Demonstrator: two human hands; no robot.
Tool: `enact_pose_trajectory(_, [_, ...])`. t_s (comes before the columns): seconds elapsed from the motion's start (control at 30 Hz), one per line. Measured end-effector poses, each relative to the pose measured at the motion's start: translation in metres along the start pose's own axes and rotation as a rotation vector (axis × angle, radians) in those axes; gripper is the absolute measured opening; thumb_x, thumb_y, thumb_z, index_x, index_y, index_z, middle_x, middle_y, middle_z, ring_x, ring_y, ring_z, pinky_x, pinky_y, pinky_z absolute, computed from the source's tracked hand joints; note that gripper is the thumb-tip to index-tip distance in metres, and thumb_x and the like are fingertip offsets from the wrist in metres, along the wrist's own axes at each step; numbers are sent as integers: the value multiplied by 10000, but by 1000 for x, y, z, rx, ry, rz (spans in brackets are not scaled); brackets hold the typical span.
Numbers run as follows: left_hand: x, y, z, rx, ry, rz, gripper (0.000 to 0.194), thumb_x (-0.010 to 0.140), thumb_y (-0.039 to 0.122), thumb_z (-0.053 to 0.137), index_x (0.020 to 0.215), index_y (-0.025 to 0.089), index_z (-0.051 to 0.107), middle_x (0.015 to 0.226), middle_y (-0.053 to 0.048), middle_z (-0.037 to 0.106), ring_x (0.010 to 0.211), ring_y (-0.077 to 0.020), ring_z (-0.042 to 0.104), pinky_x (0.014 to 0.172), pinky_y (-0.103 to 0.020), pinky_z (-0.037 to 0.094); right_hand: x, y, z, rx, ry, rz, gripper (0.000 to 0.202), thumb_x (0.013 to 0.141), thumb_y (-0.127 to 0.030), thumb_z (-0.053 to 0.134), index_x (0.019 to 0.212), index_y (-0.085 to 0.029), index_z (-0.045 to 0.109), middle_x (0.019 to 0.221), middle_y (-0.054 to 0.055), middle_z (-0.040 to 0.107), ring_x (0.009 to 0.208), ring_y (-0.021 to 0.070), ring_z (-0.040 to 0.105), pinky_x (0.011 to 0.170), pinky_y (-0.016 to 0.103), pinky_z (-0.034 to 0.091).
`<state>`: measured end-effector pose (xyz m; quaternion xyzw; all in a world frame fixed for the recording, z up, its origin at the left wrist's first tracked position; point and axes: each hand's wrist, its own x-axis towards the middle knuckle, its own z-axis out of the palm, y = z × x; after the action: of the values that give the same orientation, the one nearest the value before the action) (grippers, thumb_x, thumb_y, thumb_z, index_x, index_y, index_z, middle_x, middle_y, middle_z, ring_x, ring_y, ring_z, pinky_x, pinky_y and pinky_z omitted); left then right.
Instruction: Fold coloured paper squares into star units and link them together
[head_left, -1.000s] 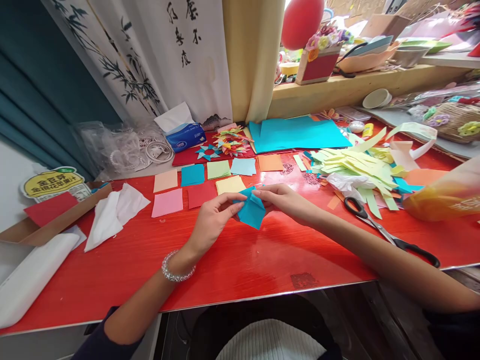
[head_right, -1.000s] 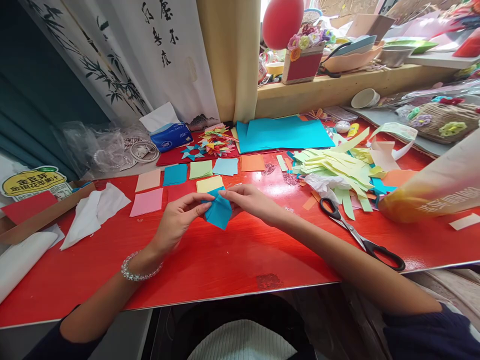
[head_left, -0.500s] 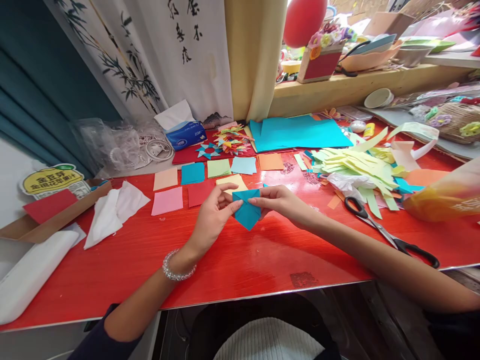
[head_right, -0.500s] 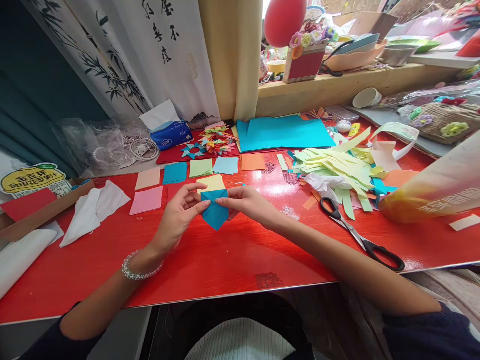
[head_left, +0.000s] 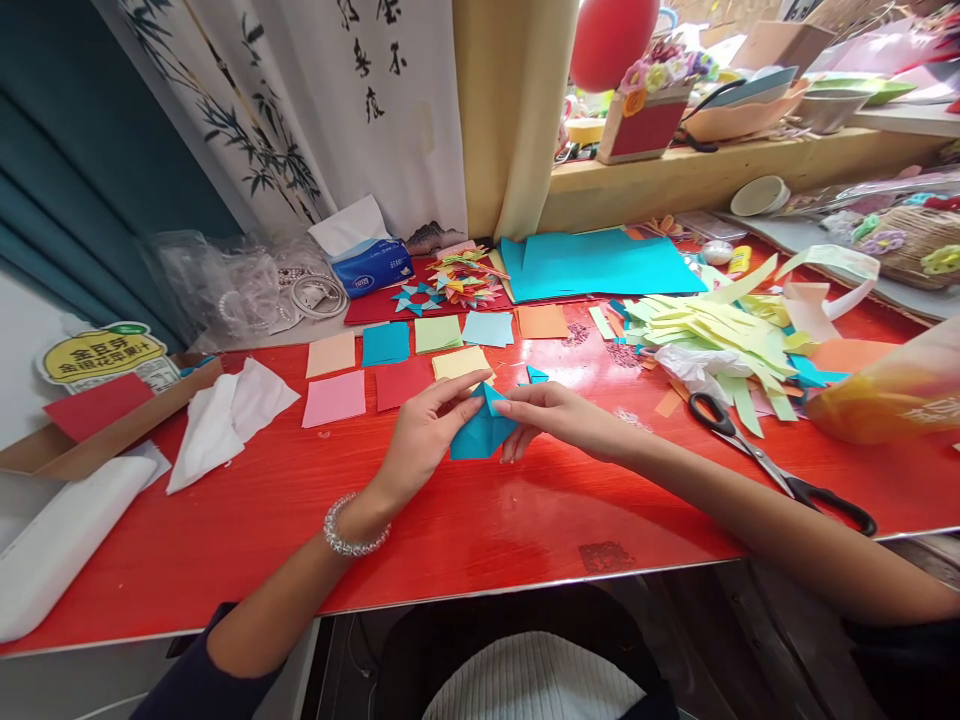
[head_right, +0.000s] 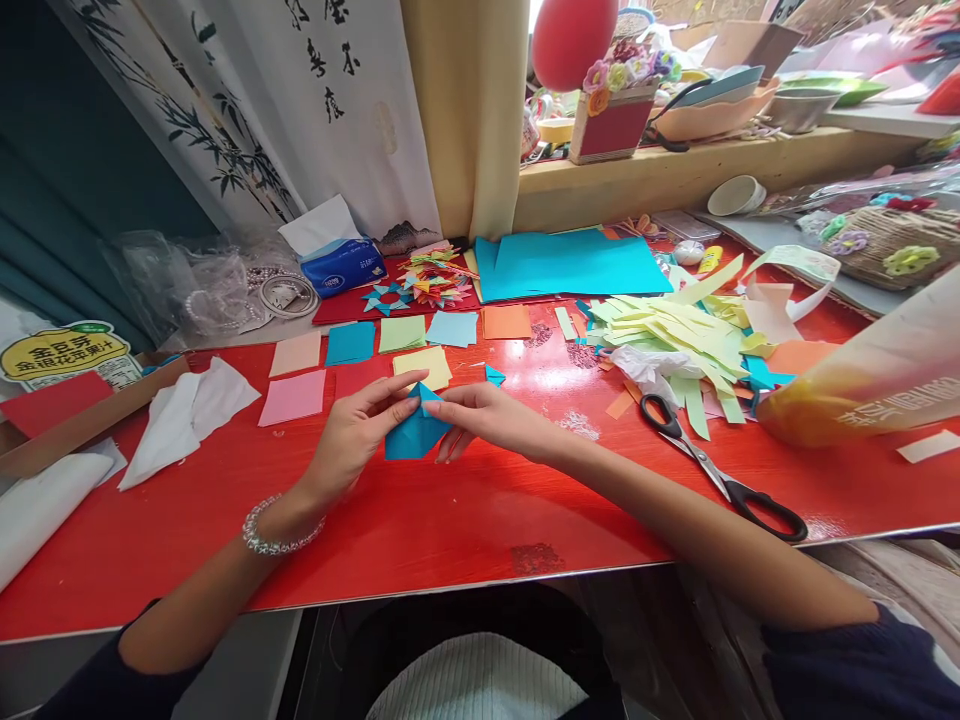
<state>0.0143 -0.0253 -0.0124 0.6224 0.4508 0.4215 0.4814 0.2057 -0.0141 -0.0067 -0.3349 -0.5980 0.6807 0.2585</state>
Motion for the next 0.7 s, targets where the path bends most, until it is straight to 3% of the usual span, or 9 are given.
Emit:
enact_pose_trajectory(0.13, [2,3,2,-40,44,-3,289,786,316,676,1043,196,619,856,-6,609,823,-121,580,703,-209,472,1,2,0,-13,23,11,393,835,-509,609,841,-116,630,731,71,715,663,152,695,680,283,564])
enact_pose_trajectory(0.3, [2,3,3,-21,57,31,184,782,325,677,868,177,610,883,-19,634,833,-131,592,732,-227,475,2,4,1,3,0,37,405,793,-519,649,812,-115,639,734,65,717,652,145,693,665,273,563])
enact_pose_trajectory(0.5, [2,0,1,9,44,46,176,800,354,659,859,189,645,892,-23,654,839,-137,593,725,-228,471,1,4,3,0,-10,83,407,781,-517,659,797,-111,655,768,76,722,646,140,690,658,270,557])
enact_pose_trajectory(0.7, [2,-1,1,-7,27,36,232,795,336,667,978,198,633,936,-25,640,890,-138,589,774,-232,481,3,7,-2,15,31,9,358,801,-471,660,793,-114,635,723,64,711,611,138,682,626,264,556])
